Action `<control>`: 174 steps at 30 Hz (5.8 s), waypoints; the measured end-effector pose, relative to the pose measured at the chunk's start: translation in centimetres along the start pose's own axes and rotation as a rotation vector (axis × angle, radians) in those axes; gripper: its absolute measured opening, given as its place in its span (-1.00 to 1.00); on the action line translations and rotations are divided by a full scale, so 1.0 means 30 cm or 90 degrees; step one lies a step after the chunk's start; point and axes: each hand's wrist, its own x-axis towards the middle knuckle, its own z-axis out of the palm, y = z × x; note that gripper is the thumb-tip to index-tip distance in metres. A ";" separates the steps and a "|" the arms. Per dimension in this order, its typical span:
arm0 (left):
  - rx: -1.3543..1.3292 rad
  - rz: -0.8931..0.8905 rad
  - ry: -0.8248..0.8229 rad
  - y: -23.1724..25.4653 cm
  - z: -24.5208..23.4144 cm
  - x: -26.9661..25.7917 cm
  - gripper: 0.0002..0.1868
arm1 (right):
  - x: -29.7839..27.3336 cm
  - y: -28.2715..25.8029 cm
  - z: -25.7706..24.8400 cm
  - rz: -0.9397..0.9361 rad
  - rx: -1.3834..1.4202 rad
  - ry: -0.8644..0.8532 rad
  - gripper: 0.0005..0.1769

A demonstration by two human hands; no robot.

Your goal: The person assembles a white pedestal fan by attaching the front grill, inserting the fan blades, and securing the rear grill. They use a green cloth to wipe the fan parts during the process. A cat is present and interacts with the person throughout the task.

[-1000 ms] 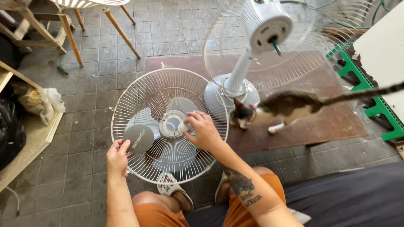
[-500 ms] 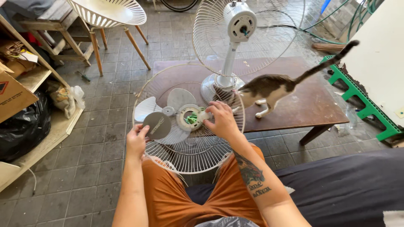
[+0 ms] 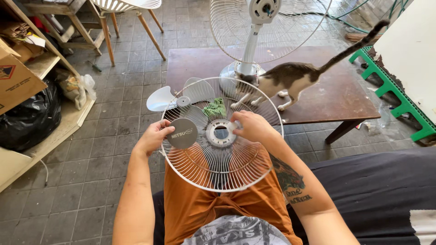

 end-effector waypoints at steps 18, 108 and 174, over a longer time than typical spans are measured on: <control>0.930 0.014 0.012 0.269 0.308 0.017 0.09 | 0.045 -0.089 0.045 -0.021 -0.075 -0.139 -0.49; 0.523 -0.620 -0.189 -1.234 0.739 0.213 -0.66 | 0.336 0.239 0.326 -0.075 -0.177 -0.026 -0.03; 0.701 -0.162 0.085 0.157 0.271 -0.072 -0.56 | 0.263 0.371 -0.180 -0.072 -0.120 0.354 -0.85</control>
